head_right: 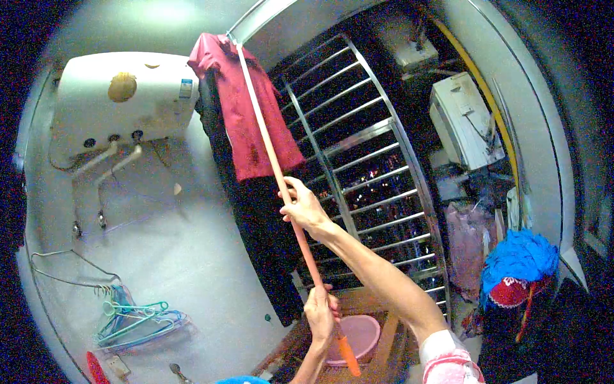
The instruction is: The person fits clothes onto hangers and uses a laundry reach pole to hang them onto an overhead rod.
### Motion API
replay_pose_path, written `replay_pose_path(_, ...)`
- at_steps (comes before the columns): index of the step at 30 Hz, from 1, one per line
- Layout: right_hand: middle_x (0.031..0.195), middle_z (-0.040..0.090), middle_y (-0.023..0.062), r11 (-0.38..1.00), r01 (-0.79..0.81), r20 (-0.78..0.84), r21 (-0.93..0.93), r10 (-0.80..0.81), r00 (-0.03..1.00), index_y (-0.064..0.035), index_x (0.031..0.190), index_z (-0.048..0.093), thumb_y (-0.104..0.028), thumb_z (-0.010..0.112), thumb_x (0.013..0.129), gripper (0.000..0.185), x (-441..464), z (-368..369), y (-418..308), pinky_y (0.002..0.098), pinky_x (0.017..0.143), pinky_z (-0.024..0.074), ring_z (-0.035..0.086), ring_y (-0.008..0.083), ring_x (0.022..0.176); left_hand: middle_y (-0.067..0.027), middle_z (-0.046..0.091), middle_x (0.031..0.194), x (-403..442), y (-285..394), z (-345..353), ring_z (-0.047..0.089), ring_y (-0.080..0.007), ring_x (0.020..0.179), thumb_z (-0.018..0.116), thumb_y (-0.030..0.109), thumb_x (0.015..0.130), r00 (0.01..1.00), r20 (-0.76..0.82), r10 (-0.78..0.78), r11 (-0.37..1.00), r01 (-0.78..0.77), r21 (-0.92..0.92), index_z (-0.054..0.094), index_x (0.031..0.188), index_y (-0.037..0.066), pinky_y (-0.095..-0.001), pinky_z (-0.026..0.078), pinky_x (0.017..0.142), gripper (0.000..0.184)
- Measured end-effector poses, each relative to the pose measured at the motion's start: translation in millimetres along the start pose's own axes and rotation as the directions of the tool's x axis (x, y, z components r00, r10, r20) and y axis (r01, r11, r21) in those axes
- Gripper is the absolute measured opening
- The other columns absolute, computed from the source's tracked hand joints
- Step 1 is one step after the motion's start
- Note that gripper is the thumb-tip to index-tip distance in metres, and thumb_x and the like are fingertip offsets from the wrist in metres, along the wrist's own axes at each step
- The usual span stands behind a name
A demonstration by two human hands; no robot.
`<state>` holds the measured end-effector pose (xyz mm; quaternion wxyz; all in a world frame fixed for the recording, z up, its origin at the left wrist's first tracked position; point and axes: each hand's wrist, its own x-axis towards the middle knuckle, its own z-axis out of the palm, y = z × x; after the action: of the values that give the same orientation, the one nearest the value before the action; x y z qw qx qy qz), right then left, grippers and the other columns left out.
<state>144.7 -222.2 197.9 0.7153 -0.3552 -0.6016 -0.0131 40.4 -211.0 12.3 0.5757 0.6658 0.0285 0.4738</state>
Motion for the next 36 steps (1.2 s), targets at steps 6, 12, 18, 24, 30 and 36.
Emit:
replay_pose_path(6, 0.076, 0.053, 0.0043, 0.978, -0.205, -0.138, -0.048, 0.197, 0.971, -0.0027, 0.123, 0.037, -0.019, 0.056, 0.084, 0.047, -68.4, -20.0, 25.8, 0.0236, 0.05, 0.0459, 0.053, 0.0108, 0.057, -0.0049, 0.057, 0.068, -117.2, -124.5, -1.3, 0.054, -0.0129, 0.058, 0.038, 0.03, 0.098, 0.937, 0.194, -0.289, 0.944, 0.313, -0.102, 0.051, 0.093, 0.001, -0.0284, 0.048, 0.056, 0.032)
replay_pose_path(12, 0.075, 0.056, 0.0041, 0.974, -0.225, -0.204, -0.026, 0.215, 0.955, -0.006, 0.091, 0.047, -0.022, 0.051, 0.091, 0.016, -86.4, -62.2, 41.8, 0.0224, 0.044, 0.0423, 0.051, 0.0093, 0.05, -0.0208, 0.054, 0.059, -266.7, -286.1, -34.1, 0.056, -0.0303, 0.056, 0.046, 0.031, 0.09, 0.82, 0.489, -0.296, 0.896, 0.061, 0.44, 0.055, 0.068, -0.004, -0.0428, 0.043, 0.055, 0.042)
replay_pose_path(18, 0.071, 0.051, -0.0001, 0.835, -0.487, -0.354, -0.256, 0.388, 0.851, -0.0067, 0.092, 0.052, -0.026, 0.052, 0.091, 0.019, -162.4, -69.0, 51.3, 0.0268, 0.05, 0.0422, 0.049, 0.0074, 0.061, -0.0219, 0.064, 0.077, -291.3, -249.1, -48.0, 0.063, -0.0357, 0.075, 0.052, 0.026, 0.086, 0.495, 0.462, -0.736, 0.65, 0.323, 0.688, 0.058, 0.106, 0.0, -0.0435, 0.049, 0.068, 0.033)
replay_pose_path(24, 0.078, 0.061, 0.0039, 0.661, -0.569, -0.292, -0.488, 0.491, 0.821, -0.0018, 0.094, 0.059, -0.019, 0.06, 0.084, 0.02, -261.5, -111.9, 143.8, 0.0258, 0.064, 0.0431, 0.055, 0.0113, 0.07, -0.0132, 0.065, 0.082, -288.9, -213.7, -60.9, 0.06, -0.019, 0.073, 0.057, 0.019, 0.086, 0.552, 0.531, -0.643, 0.762, 0.394, 0.514, 0.052, 0.118, 0.0, -0.0324, 0.047, 0.069, 0.037)
replay_pose_path(30, 0.074, 0.06, 0.0027, 0.536, -0.715, -0.45, -0.448, 0.556, 0.699, -0.003, 0.09, 0.058, -0.021, 0.06, 0.084, 0.019, -313.0, -138.1, 198.2, 0.0262, 0.063, 0.0448, 0.057, 0.0115, 0.07, -0.0171, 0.065, 0.09, -326.7, -224.2, -66.5, 0.063, -0.0249, 0.082, 0.057, 0.019, 0.086, 0.502, 0.585, -0.637, 0.763, 0.519, 0.385, 0.054, 0.116, 0.001, -0.0343, 0.048, 0.077, 0.036)
replay_pose_path(36, 0.08, 0.065, 0.0099, 0.296, -0.679, -0.401, -0.672, 0.625, 0.67, -0.0025, 0.09, 0.063, -0.032, 0.064, 0.08, 0.031, -344.7, -189.6, 255.1, 0.0332, 0.068, 0.0469, 0.062, 0.0186, 0.076, -0.0182, 0.064, 0.092, -324.2, -238.3, -59.3, 0.063, -0.0331, 0.083, 0.055, 0.02, 0.087, 0.555, 0.554, -0.621, 0.781, 0.499, 0.376, 0.055, 0.111, 0.004, -0.0374, 0.049, 0.073, 0.029)
